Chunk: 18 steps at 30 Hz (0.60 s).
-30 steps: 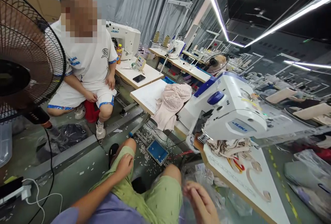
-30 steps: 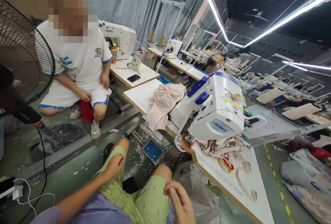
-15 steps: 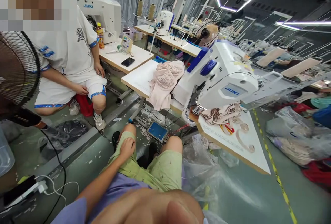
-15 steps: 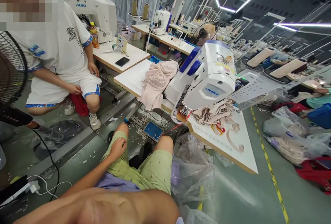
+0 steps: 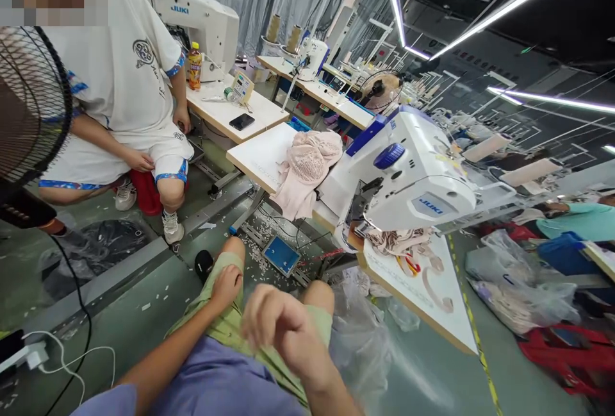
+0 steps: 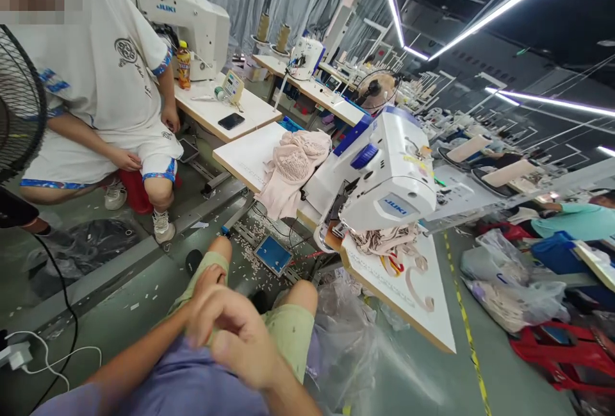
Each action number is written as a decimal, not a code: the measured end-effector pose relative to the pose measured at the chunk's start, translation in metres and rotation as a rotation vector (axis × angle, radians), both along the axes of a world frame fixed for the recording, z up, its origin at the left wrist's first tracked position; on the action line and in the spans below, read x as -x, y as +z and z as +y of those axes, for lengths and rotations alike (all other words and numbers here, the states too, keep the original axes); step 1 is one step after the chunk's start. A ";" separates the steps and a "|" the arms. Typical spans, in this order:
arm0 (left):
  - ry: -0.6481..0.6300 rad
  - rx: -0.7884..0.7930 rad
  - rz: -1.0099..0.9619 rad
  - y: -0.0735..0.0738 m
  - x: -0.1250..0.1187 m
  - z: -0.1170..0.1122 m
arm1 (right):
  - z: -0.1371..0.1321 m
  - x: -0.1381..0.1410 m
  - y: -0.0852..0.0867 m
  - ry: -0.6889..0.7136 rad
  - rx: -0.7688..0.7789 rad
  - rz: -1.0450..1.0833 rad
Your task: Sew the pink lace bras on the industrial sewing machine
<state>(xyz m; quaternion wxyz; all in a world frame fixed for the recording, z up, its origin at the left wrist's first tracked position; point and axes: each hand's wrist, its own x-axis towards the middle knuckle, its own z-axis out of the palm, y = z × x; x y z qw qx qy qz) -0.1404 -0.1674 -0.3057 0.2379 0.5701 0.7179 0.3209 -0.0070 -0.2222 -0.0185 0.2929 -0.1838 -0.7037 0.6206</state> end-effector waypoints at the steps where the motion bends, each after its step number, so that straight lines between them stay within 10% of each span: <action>1: -0.001 0.002 -0.002 -0.001 0.000 0.002 | 0.013 -0.006 -0.014 -0.118 -0.057 -0.083; 10: 0.036 0.000 -0.044 -0.011 -0.004 0.009 | 0.110 -0.165 -0.234 -0.876 -0.511 -0.750; 14: 0.066 0.025 -0.062 -0.018 -0.003 0.010 | 0.135 -0.173 -0.328 -0.884 -0.609 -0.838; 18: 0.103 0.079 -0.083 -0.025 -0.005 0.017 | 0.153 -0.153 -0.373 -1.055 -0.824 -0.790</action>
